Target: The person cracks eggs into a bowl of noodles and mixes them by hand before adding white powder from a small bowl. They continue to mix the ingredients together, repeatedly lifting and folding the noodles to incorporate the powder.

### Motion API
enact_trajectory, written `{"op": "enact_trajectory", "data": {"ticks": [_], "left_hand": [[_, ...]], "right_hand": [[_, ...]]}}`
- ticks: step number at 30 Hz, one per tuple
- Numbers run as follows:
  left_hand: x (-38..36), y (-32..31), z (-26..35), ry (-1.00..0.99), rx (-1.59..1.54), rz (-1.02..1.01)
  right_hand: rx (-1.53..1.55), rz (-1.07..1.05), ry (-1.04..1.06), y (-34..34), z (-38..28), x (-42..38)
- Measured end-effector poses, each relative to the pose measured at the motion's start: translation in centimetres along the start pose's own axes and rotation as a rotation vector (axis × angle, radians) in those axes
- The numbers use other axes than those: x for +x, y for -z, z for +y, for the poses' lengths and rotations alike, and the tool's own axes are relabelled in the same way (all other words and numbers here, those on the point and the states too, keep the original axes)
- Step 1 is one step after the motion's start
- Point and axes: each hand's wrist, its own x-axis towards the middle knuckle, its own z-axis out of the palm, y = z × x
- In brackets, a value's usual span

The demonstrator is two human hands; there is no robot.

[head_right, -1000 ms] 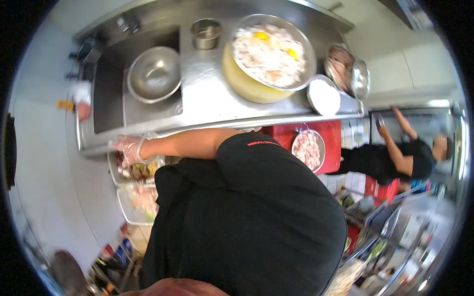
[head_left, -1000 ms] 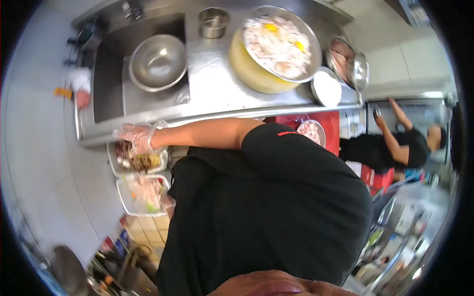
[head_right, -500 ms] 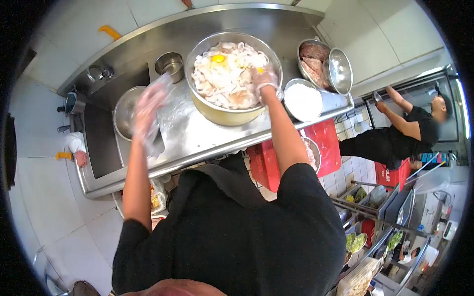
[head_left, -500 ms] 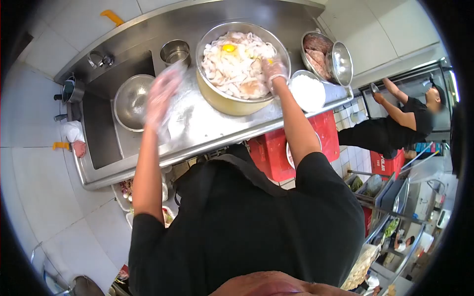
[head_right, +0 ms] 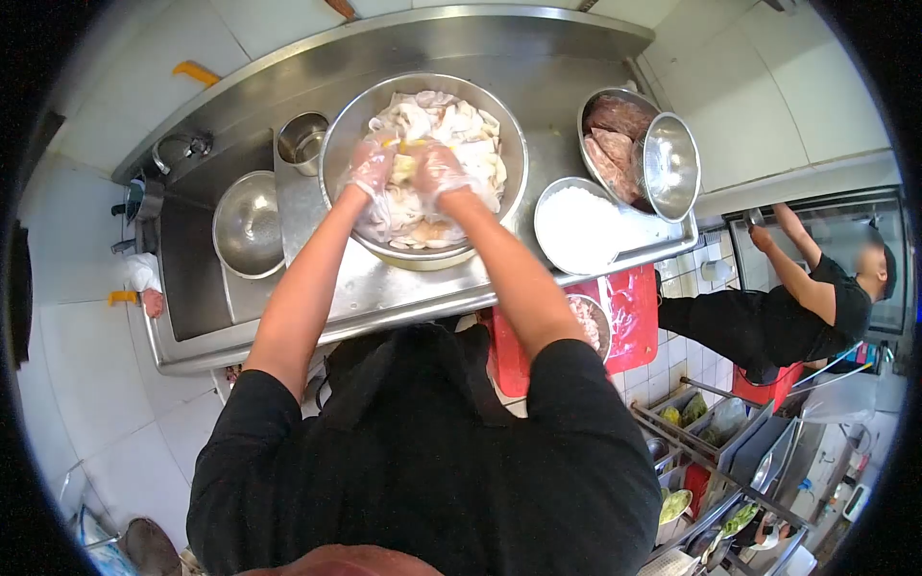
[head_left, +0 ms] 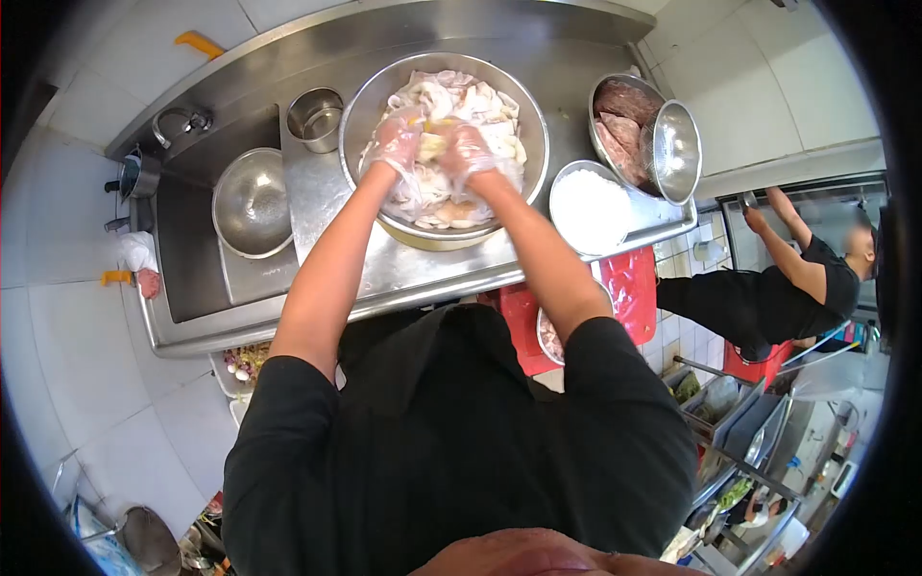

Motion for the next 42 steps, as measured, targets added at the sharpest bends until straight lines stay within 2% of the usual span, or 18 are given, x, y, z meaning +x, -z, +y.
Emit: {"op": "enact_trajectory", "data": {"ticks": [4,5,6,9,12,16,17,20,21,24,26,29,32,33,36,40,41,42], "left_hand": [[-4.6,5.0,2.6,-0.251,0.475,-0.175],[-5.3,6.3,3.4,-0.073,0.440,-0.361],[-6.2,6.6,3.1,-0.155,0.493,-0.296],[-7.3,7.4,3.1,-0.290,0.581,-0.227],[-6.1,7.7,2.2,-0.160,0.513,-0.296],[-1.7,8.6,0.0,-0.383,0.671,-0.259],[-0.5,7.9,-1.0,-0.471,0.585,-0.181],[3.1,4.9,-0.2,-0.294,0.559,-0.405],[2.5,3.9,0.4,-0.279,0.452,-0.283],[-1.5,5.7,2.7,-0.304,0.283,-0.552],[-3.3,5.8,1.5,-0.303,0.522,-0.491],[-5.6,6.3,3.0,0.119,0.311,-0.315],[-2.3,4.2,3.1,0.127,-0.022,-0.552],[-1.6,3.7,2.8,0.167,-0.167,-0.584],[-0.2,2.0,0.9,0.282,-0.607,-0.666],[-0.3,3.9,2.9,0.376,-0.438,-0.455],[-1.1,5.0,4.4,0.263,-0.489,-0.259],[-1.6,5.8,4.5,0.242,-0.428,-0.280]], "right_hand": [[-0.116,-0.204,-0.136,4.2,3.4,-3.2],[-0.001,-0.271,-0.225,5.4,2.4,-4.1],[0.115,-0.333,-0.315,6.2,0.8,-4.9],[-0.213,-0.375,-0.229,3.9,-0.7,-5.9],[-0.092,-0.314,-0.350,-0.1,-2.7,-4.9],[-0.039,-0.140,-0.534,-3.9,-6.0,-3.2],[-0.128,0.023,-0.437,-6.1,-4.9,-2.7],[0.040,-0.013,-0.525,-3.3,-4.9,1.1],[-0.071,-0.130,-0.507,-0.5,-6.0,2.2],[-0.169,-0.368,-0.443,4.2,-2.9,1.9],[0.004,-0.396,-0.371,5.5,-0.6,-0.5],[-0.488,-0.295,-0.350,2.2,-0.6,-4.3],[-0.169,-0.262,-0.499,-1.6,0.7,-3.2],[-0.289,-0.115,-0.296,-5.1,4.4,-2.9],[0.374,-0.226,-0.302,-2.2,2.1,-0.1],[0.147,-0.087,-0.533,1.2,-1.3,1.2],[0.170,-0.035,-0.325,3.0,-2.8,1.0],[0.108,-0.106,-0.375,3.8,-1.8,0.7]]}}
